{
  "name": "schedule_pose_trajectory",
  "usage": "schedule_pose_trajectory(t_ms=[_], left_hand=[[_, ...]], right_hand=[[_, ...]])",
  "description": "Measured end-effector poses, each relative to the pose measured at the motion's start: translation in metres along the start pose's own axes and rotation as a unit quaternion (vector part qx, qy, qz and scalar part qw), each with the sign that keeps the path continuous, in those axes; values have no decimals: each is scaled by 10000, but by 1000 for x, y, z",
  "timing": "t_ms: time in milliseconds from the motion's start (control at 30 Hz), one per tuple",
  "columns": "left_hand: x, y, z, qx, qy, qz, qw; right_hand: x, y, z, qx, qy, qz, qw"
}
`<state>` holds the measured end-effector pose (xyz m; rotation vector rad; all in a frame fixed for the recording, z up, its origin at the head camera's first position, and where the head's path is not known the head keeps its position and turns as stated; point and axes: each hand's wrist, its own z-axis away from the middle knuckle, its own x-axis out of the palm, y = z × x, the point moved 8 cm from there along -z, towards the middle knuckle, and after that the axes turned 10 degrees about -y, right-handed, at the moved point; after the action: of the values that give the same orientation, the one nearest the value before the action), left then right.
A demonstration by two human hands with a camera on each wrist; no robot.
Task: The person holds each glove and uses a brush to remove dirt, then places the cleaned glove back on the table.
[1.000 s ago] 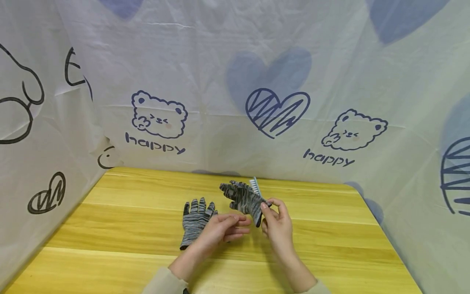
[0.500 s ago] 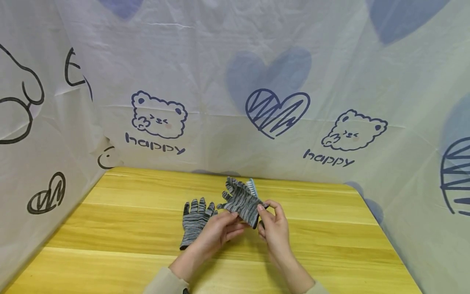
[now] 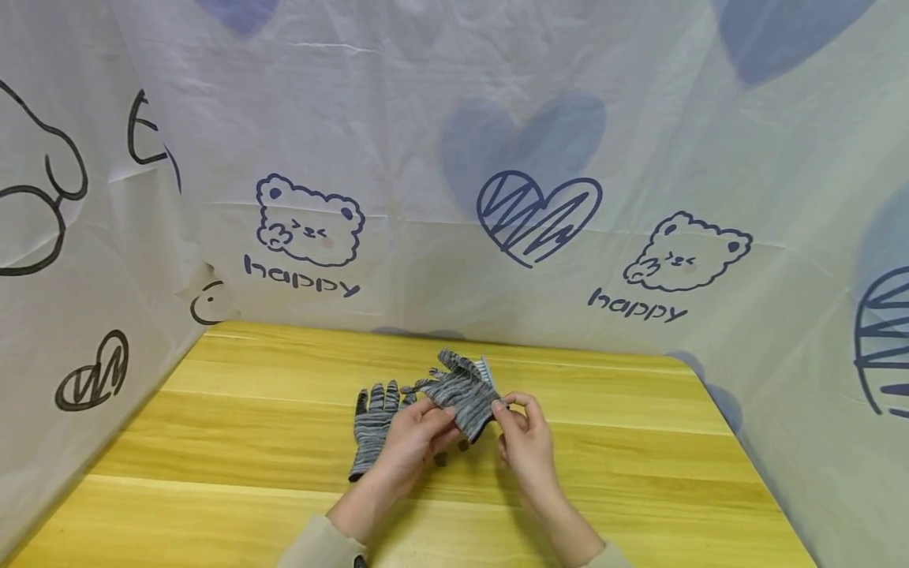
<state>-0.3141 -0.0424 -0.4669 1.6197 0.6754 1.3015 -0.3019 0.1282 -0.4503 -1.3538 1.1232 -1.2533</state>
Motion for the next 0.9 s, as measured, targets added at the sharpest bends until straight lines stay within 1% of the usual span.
schedule_pose_trajectory(t_ms=[100,200,267,367,467,533,633,733,833,900], left_hand=[[-3,2,1,91,121,-99,9998],[-7,7,2,136,285,-399,9987],[-10,9,3,89,372,-591,9975],[-12,10,4,5,395,-750,9964],[-14,10,4,-79,421,-799,9959],[-15,9,4,-116,499,-846,9951],[-18,10,3,-112,601,-946,9936],[-20,11,3,-96,587,-1026,9929],[-20,11,3,-116,495,-1124,9924],[-21,11,3,-139,484,-1152,9921]], right_hand=[[1,3,0,131,-57,85,9999],[3,6,-1,213,-198,185,9994],[4,7,-2,238,-283,251,9990],[5,8,-2,239,-352,279,9987],[5,8,-2,228,-372,287,9986],[4,6,-1,180,-359,330,9986],[2,0,-1,-4,-307,519,9982],[0,-8,-1,-307,-213,1024,9940],[3,-18,1,-704,-206,1653,9835],[6,-23,3,-1035,-259,1889,9762]])
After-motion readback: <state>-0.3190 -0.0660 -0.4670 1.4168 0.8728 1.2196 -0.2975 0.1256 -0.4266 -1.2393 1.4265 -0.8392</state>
